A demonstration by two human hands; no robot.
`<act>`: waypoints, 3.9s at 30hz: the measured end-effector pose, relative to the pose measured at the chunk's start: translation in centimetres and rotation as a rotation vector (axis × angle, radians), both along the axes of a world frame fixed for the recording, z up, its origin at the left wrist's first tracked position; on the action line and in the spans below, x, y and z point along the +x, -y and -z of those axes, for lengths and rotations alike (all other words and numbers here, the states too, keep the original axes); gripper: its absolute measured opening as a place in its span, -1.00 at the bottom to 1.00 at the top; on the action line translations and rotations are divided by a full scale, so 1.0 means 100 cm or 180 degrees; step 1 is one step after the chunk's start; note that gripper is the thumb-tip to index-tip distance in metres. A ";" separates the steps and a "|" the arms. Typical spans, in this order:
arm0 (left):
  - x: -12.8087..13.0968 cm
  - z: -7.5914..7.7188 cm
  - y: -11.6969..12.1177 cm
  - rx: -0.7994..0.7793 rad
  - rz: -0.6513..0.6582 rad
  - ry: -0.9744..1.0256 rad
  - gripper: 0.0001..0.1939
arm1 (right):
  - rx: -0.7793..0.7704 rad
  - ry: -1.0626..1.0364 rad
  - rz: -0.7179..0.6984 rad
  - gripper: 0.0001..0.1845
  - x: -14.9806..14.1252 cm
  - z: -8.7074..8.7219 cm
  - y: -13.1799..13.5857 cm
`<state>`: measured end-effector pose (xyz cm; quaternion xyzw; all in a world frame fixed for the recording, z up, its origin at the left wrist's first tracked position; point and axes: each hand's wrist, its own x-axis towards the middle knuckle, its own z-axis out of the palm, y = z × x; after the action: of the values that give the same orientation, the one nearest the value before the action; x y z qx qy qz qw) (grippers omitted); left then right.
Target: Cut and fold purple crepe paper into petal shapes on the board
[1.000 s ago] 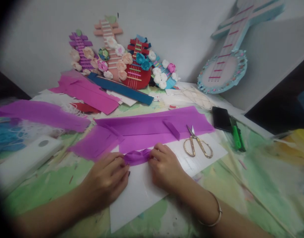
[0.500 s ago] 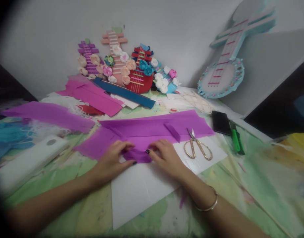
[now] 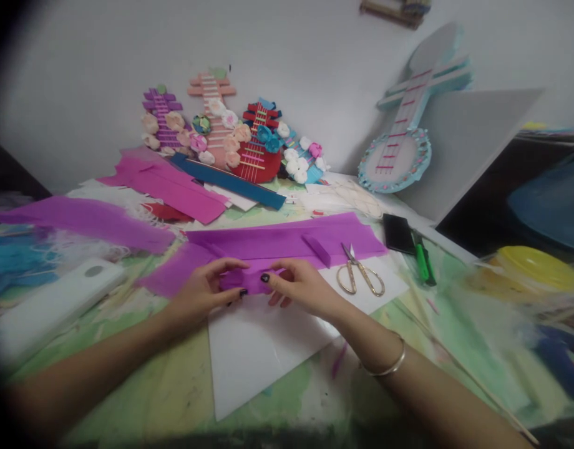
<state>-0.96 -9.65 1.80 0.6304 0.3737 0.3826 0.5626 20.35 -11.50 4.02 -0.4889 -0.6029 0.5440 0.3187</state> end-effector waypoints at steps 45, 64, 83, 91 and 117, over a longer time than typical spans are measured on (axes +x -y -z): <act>0.000 0.002 -0.001 -0.0679 0.0075 0.0637 -0.75 | -0.0256 -0.1305 0.0187 -0.69 -0.020 0.023 0.004; -0.001 0.000 0.005 -0.1428 0.0356 0.1707 -0.88 | -0.0471 -0.2381 0.0065 -0.88 -0.019 0.024 0.005; 0.002 -0.001 0.006 -0.1732 0.0182 0.1838 -0.90 | -0.0671 -0.2467 0.0346 -0.90 -0.024 0.025 0.006; 0.003 -0.003 0.008 -0.1684 0.0086 0.1768 -0.90 | -0.0780 -0.2542 0.0302 -0.86 -0.023 0.026 0.005; 0.003 0.004 0.009 -0.1190 0.0220 0.1120 -0.68 | -0.0183 -0.1518 0.0021 -0.74 -0.026 0.027 0.007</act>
<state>-0.65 -10.58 1.39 0.4516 0.3126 0.3912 0.7384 17.75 -12.22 1.29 -0.3574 -0.4933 0.6600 0.4397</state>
